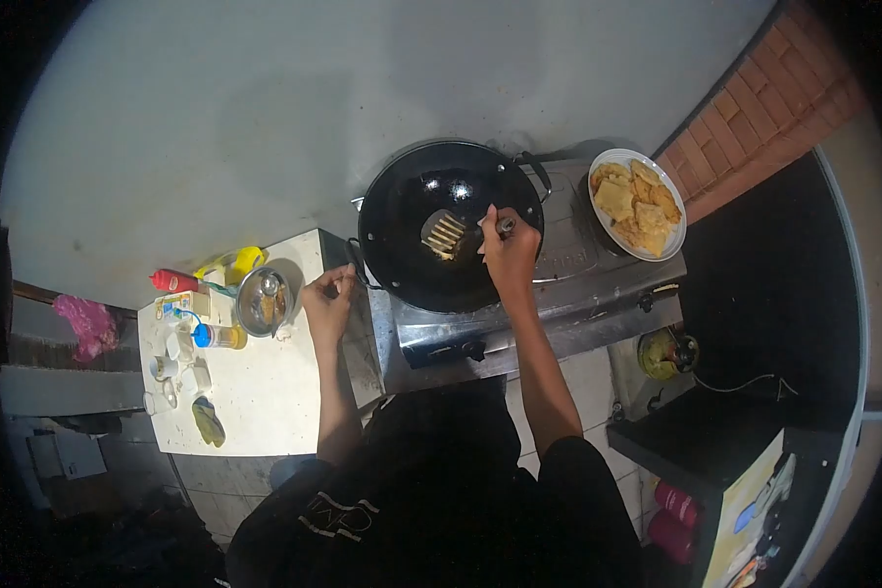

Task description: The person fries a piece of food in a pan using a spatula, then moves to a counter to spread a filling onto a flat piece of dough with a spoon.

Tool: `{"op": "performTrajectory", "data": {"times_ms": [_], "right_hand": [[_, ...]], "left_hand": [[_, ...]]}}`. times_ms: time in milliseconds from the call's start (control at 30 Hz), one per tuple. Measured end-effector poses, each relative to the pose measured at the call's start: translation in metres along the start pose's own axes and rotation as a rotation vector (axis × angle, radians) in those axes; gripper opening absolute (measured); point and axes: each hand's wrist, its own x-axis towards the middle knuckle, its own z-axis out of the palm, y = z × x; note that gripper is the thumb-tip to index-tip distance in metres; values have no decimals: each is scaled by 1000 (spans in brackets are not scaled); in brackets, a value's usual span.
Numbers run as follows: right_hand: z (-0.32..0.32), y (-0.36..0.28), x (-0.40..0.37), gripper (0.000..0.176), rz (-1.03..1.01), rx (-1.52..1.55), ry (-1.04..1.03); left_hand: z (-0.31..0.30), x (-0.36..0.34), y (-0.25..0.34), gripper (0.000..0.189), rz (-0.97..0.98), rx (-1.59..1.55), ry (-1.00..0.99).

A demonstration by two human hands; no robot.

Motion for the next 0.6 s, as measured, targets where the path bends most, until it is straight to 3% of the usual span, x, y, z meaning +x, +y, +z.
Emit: {"op": "performTrajectory", "data": {"times_ms": [600], "right_hand": [[-40,-10,-6,32,47,65,99]], "left_hand": [[2,2,6,22,-31,31,7]]}}
